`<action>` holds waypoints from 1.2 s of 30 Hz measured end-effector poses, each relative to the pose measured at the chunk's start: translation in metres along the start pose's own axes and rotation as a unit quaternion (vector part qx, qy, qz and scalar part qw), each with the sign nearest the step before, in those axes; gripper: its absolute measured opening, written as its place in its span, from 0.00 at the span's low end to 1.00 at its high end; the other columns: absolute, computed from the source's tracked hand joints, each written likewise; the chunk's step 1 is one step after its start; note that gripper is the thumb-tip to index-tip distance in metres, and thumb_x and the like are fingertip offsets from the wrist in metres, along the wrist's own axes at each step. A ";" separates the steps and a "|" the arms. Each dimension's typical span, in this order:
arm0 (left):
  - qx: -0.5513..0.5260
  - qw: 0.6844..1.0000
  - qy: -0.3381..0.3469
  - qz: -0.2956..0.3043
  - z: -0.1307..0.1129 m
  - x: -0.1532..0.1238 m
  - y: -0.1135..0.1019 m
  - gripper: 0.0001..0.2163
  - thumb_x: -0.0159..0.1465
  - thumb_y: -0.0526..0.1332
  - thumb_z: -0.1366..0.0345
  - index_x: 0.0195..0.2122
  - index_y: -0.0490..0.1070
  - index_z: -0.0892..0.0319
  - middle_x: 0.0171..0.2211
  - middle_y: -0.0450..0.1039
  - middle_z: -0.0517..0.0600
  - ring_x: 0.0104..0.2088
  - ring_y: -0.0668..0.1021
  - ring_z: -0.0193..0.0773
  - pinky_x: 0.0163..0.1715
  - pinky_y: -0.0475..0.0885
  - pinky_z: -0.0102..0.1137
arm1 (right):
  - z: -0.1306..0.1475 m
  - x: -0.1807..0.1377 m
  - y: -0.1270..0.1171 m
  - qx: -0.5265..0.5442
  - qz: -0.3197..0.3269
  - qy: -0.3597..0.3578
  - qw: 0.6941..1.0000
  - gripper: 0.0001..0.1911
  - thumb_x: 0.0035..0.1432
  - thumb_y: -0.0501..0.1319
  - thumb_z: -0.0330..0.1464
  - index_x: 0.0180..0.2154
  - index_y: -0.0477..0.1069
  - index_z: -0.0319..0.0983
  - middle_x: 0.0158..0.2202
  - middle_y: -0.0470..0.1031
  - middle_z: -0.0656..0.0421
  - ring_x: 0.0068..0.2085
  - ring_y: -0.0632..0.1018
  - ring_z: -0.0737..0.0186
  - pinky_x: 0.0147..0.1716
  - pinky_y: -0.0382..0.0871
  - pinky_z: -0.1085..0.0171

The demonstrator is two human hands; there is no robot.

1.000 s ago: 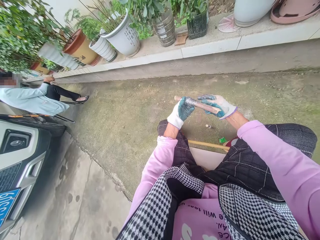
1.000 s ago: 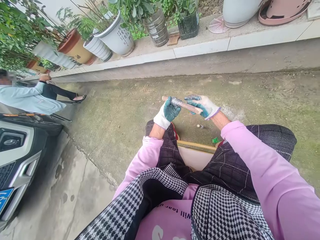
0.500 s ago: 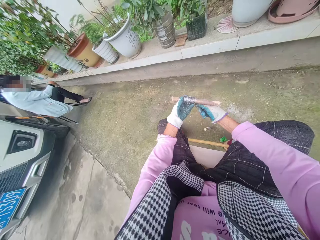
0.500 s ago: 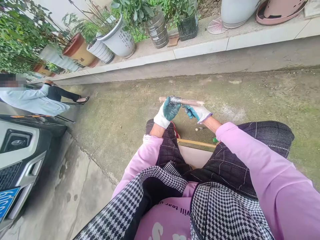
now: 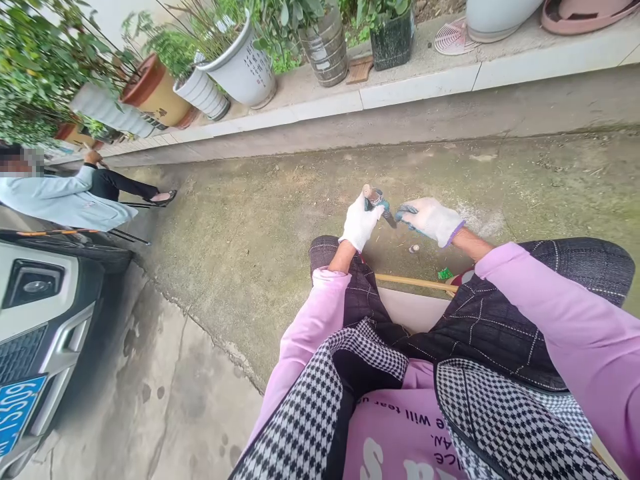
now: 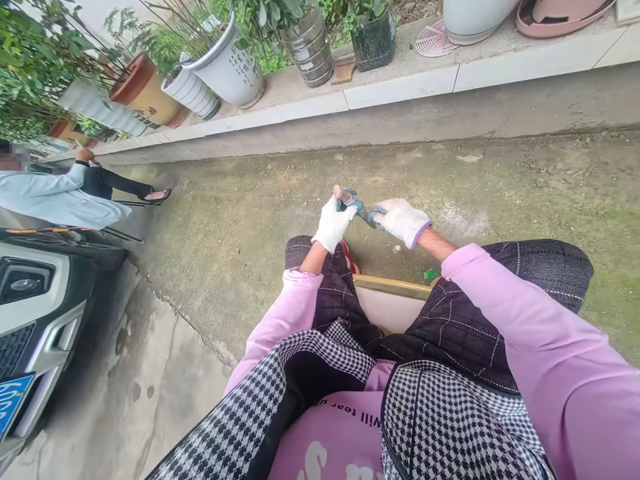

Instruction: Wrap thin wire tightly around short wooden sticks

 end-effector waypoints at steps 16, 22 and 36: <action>-0.240 0.929 -0.244 0.137 -0.005 -0.028 0.035 0.22 0.64 0.81 0.78 0.53 0.76 0.56 0.32 0.84 0.42 0.28 0.85 0.36 0.46 0.91 0.39 | -0.006 0.014 -0.007 -0.044 0.022 0.039 0.998 0.14 0.77 0.67 0.39 0.40 0.91 0.45 0.29 0.82 0.58 0.36 0.81 0.55 0.36 0.70 0.62; -0.126 0.974 -0.122 0.142 -0.021 -0.027 0.018 0.28 0.67 0.76 0.72 0.69 0.81 0.59 0.35 0.82 0.40 0.25 0.76 0.31 0.33 0.77 0.29 | -0.005 0.008 -0.024 0.032 0.034 0.078 0.996 0.14 0.77 0.72 0.43 0.45 0.94 0.43 0.33 0.85 0.58 0.32 0.80 0.60 0.34 0.72 0.64; 0.423 0.882 0.061 0.199 -0.046 0.017 0.031 0.09 0.75 0.77 0.69 0.54 0.85 0.56 0.48 0.88 0.58 0.55 0.93 0.58 0.61 0.84 0.41 | -0.006 0.044 -0.063 -0.014 -0.012 0.028 0.999 0.16 0.71 0.70 0.35 0.27 0.78 0.45 0.25 0.75 0.59 0.32 0.76 0.57 0.35 0.67 0.60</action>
Point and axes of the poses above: each hand's wrist, its own x-axis towards the middle knuckle, its own y-axis out of the palm, z = x × y, the point moved 4 cm from there along x, towards the middle knuckle
